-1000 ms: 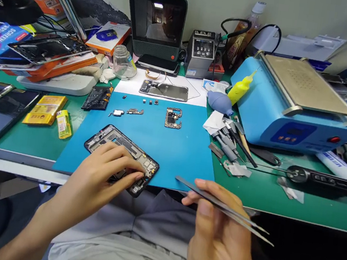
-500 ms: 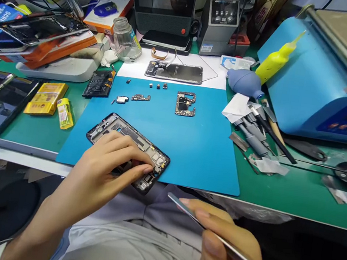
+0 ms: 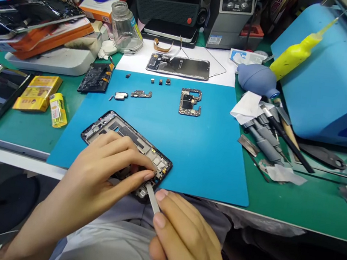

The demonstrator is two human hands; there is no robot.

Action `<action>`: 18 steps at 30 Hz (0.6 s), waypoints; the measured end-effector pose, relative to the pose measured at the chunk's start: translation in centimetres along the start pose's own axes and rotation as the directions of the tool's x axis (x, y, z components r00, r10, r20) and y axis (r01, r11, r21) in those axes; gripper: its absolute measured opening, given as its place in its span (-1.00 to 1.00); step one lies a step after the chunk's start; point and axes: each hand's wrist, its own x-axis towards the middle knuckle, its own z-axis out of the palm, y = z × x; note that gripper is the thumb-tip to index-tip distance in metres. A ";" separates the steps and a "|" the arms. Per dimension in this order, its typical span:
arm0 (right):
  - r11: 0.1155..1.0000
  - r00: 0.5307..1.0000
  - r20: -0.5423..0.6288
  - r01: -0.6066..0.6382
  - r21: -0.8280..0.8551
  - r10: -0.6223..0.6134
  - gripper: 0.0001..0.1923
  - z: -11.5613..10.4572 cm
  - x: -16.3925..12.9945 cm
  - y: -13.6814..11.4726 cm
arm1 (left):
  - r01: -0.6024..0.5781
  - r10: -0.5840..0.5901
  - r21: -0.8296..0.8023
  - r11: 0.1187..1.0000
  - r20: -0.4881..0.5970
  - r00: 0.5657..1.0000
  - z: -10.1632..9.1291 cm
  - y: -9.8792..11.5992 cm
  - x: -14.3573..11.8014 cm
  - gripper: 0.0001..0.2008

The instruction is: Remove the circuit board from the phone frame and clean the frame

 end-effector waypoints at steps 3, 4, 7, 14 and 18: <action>1.000 1.000 0.017 0.004 0.003 -0.004 -0.88 -0.1 -0.6 0.2 | 0.000 0.000 -0.003 1.000 -0.002 1.000 0.0 0.0 0.0 -0.91; 1.000 1.000 0.011 0.007 -0.008 -0.007 -0.89 -0.1 -0.7 0.2 | 0.001 -0.001 -0.003 1.000 -0.001 1.000 0.0 -0.1 0.0 -0.91; 0.999 1.000 -0.009 0.009 -0.035 -0.009 -0.88 0.1 -0.7 0.1 | 0.001 -0.001 0.000 1.000 0.000 1.000 0.0 -0.1 -0.1 -0.92; 0.999 0.999 -0.039 0.009 -0.033 -0.010 -0.90 0.5 -0.3 0.1 | 0.001 -0.001 -0.002 1.000 0.005 1.000 0.1 -0.1 -0.2 -0.90; 0.999 1.000 -0.014 -0.015 -0.032 0.015 -0.87 0.5 -0.6 0.0 | 0.009 -0.009 0.004 1.000 0.004 1.000 0.1 -0.1 -0.3 -0.90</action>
